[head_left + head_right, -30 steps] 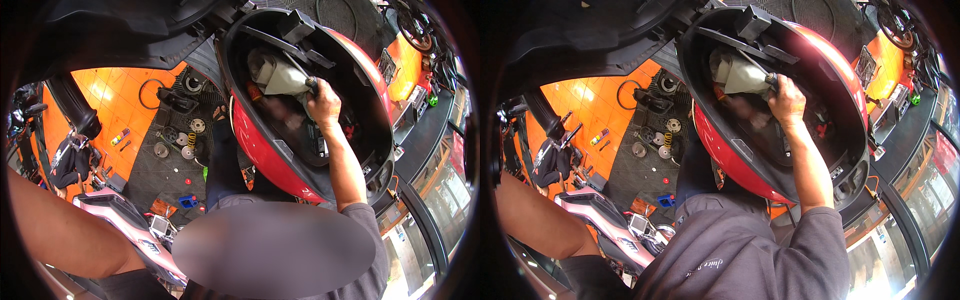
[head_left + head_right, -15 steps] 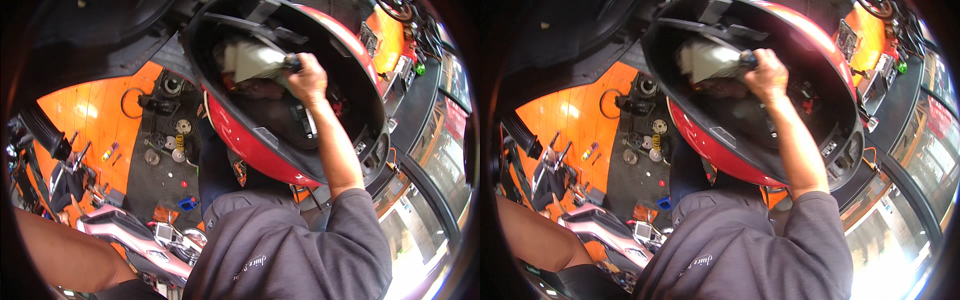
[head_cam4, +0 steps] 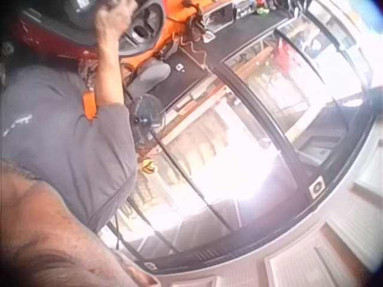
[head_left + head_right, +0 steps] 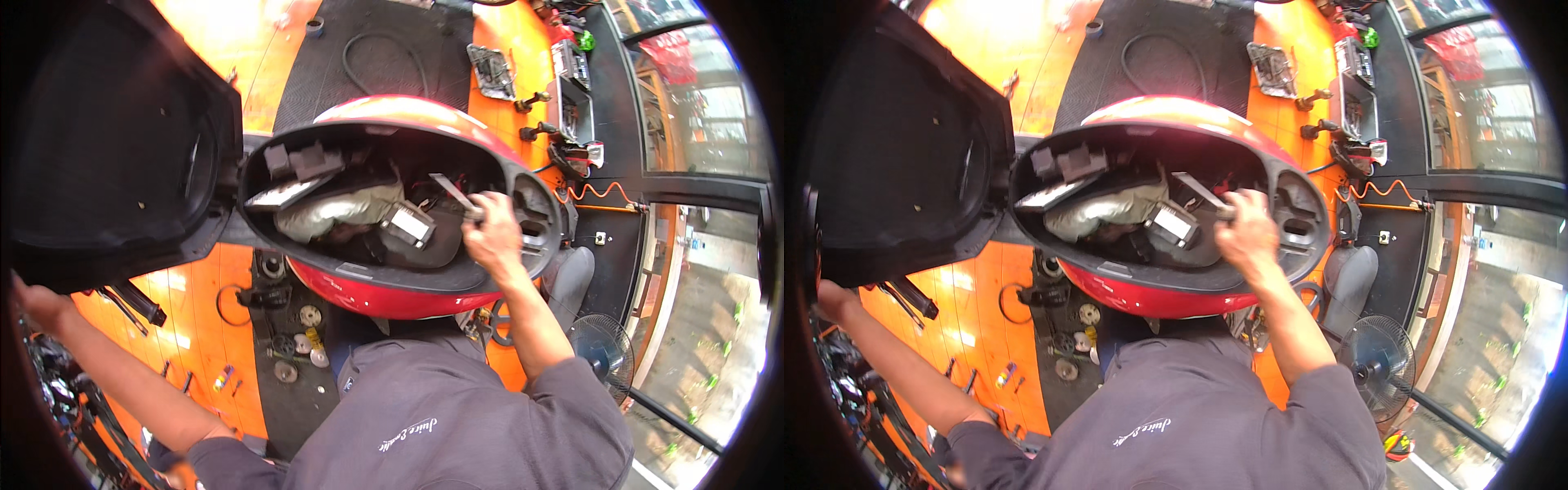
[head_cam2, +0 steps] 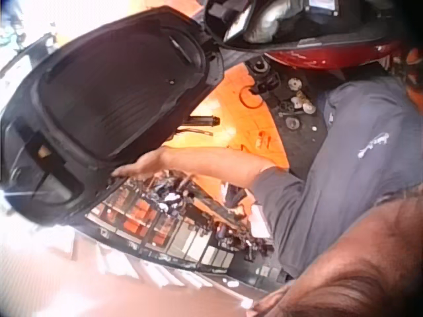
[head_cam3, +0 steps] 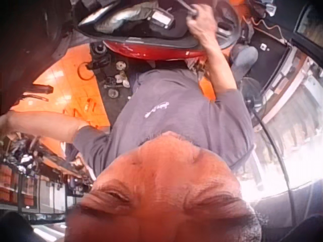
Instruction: The person disconnects and removes a battery from a motorcycle's under-seat storage compartment and then uses a screwdriver to tighten a screw on the vehicle's body.
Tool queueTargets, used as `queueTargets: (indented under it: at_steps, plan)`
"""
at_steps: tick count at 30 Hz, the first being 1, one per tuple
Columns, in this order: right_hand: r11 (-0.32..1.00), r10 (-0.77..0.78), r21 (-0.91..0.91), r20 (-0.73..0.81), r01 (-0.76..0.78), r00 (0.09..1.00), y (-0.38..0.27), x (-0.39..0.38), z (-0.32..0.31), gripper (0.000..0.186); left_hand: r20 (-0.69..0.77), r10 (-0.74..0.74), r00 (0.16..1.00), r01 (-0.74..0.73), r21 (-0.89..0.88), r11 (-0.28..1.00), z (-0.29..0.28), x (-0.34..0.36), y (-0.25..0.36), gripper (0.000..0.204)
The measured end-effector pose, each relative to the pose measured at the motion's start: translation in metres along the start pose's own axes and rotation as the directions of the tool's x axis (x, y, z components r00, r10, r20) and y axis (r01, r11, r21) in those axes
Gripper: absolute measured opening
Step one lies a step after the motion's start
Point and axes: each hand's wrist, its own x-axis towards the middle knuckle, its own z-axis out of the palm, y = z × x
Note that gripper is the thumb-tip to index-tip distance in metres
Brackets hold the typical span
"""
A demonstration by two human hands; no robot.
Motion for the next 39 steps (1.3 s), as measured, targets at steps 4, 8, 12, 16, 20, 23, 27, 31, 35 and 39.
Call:
queueTargets:
  at_steps: [4,8,12,16,20,23,27,31,35,39]
  plan:
    - [0.849,0.471,-0.107,-0.291,-0.517,0.833,0.124,-0.028,-0.068,0.046,0.118,-0.321,0.94,0.328,-0.046,0.944,-0.015,-0.011,-0.042,0.075]
    - [0.75,0.646,0.187,-0.004,-0.634,0.763,0.185,-0.045,-0.055,0.067,0.236,-0.242,0.941,0.305,-0.279,0.911,-0.03,-0.016,-0.058,0.086]
    - [0.789,0.612,0.043,0.03,-0.613,0.79,0.177,-0.045,-0.068,0.063,0.126,-0.283,0.951,0.3,-0.146,0.943,-0.016,-0.033,-0.049,0.085]
    - [0.77,0.62,0.059,0.167,-0.636,0.766,0.174,-0.031,-0.084,0.05,-0.049,-0.333,0.942,0.333,-0.002,0.943,-0.019,-0.05,-0.032,0.084]
    - [0.897,0.44,-0.003,0.077,-0.442,0.894,0.205,-0.034,-0.065,0.044,-0.091,-0.218,0.972,0.215,-0.034,0.976,-0.016,-0.062,-0.02,0.079]
    - [0.849,0.497,0.162,0.077,-0.503,0.864,0.211,-0.032,-0.069,0.044,-0.097,-0.256,0.962,0.253,-0.052,0.966,-0.009,-0.081,0.004,0.069]
    - [0.792,0.534,0.285,0.102,-0.539,0.839,0.22,-0.026,-0.068,0.045,-0.052,-0.172,0.984,0.175,0.057,0.983,-0.002,-0.104,0.025,0.069]
    - [0.756,0.543,0.367,0.111,-0.542,0.833,0.222,-0.023,-0.063,0.042,-0.02,-0.044,0.999,0.046,0.087,0.995,-0.003,-0.134,0.035,0.065]
    - [0.67,0.575,0.478,0.149,-0.568,0.804,0.233,-0.021,-0.055,0.035,-0.024,-0.118,0.993,0.12,0.087,0.989,-0.001,-0.136,0.042,0.064]
    - [0.668,0.557,0.441,0.237,-0.6,0.796,0.239,-0.026,-0.049,0.029,-0.085,-0.141,0.986,0.147,0.059,0.987,-0.001,-0.117,0.023,0.074]
